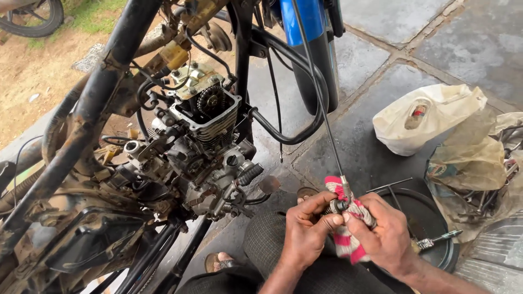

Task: Repairing a motorcycle engine by adjusting internal components and cables.

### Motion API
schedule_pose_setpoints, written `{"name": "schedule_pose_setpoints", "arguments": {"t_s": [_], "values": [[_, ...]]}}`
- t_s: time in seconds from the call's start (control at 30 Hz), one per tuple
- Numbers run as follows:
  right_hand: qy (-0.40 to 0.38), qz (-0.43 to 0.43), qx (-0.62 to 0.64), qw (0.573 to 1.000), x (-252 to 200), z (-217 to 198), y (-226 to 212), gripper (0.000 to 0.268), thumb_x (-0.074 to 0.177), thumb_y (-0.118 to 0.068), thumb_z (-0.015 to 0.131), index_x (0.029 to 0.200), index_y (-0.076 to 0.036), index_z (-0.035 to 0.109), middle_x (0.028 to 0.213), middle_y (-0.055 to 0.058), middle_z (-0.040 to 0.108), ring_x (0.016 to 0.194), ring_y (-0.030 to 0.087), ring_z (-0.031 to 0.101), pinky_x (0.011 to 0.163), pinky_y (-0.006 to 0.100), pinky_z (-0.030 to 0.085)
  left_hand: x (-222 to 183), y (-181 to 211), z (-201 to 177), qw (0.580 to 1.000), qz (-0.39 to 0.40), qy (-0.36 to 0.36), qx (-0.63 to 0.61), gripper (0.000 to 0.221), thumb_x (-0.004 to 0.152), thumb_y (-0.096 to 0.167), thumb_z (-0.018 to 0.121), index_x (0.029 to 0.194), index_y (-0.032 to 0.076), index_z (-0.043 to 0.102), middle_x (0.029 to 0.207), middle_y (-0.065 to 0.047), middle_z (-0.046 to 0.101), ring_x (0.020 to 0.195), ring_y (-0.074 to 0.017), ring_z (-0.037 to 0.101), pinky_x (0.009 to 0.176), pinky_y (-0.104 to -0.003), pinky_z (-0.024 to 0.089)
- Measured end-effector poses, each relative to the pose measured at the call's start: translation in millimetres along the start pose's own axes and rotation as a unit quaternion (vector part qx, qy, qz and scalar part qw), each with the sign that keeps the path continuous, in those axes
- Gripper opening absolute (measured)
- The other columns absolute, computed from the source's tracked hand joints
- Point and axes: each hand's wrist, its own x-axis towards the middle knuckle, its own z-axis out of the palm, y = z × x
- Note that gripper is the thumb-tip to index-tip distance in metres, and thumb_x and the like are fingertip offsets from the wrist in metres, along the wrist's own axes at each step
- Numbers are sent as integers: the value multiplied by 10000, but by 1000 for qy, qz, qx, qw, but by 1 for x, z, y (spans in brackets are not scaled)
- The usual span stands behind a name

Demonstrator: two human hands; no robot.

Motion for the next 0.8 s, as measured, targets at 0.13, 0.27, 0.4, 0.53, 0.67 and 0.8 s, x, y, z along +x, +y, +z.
{"name": "schedule_pose_setpoints", "arguments": {"t_s": [0.13,0.27,0.4,0.53,0.67,0.8], "values": [[-52,87,56,993,5,-8,-4,142,833,-89,729,909,24,688,804,94,677,616,161,652,555,304,513,1,9,8,975,81,54,199,346,872,12,795,1206,-35,717,977,-80,796,886,-104,729,823,-247,587],[-72,10,50,996,4,-11,-8,169,848,-97,723,967,18,692,903,86,675,710,128,665,616,277,529,-2,14,11,949,108,97,282,338,847,14,801,1177,-12,730,938,-95,801,828,-111,753,761,-255,607],[-97,-1,80,992,3,-17,2,224,838,-98,746,1025,24,726,976,100,691,721,133,662,615,281,529,-2,16,13,949,101,96,284,340,871,20,779,1204,-8,723,956,-92,806,843,-118,761,756,-269,616],[-29,19,87,996,11,-3,-10,303,895,-100,702,1167,33,690,1060,129,697,840,156,687,714,288,551,-1,14,15,970,59,90,220,338,924,-2,720,1260,-3,677,984,-99,802,911,-120,758,817,-269,627],[7,62,60,996,27,23,0,385,921,-140,675,1258,36,610,977,116,727,808,132,725,685,278,583,0,11,18,955,117,82,259,345,902,-58,696,1245,-38,661,973,-133,793,923,-138,759,799,-279,610],[-24,147,-8,989,51,23,5,336,940,-240,711,1173,-6,649,869,91,738,756,125,744,656,286,580,-2,16,21,941,103,116,301,357,877,-48,695,1234,-33,678,931,-133,803,864,-145,779,754,-287,611]]}}
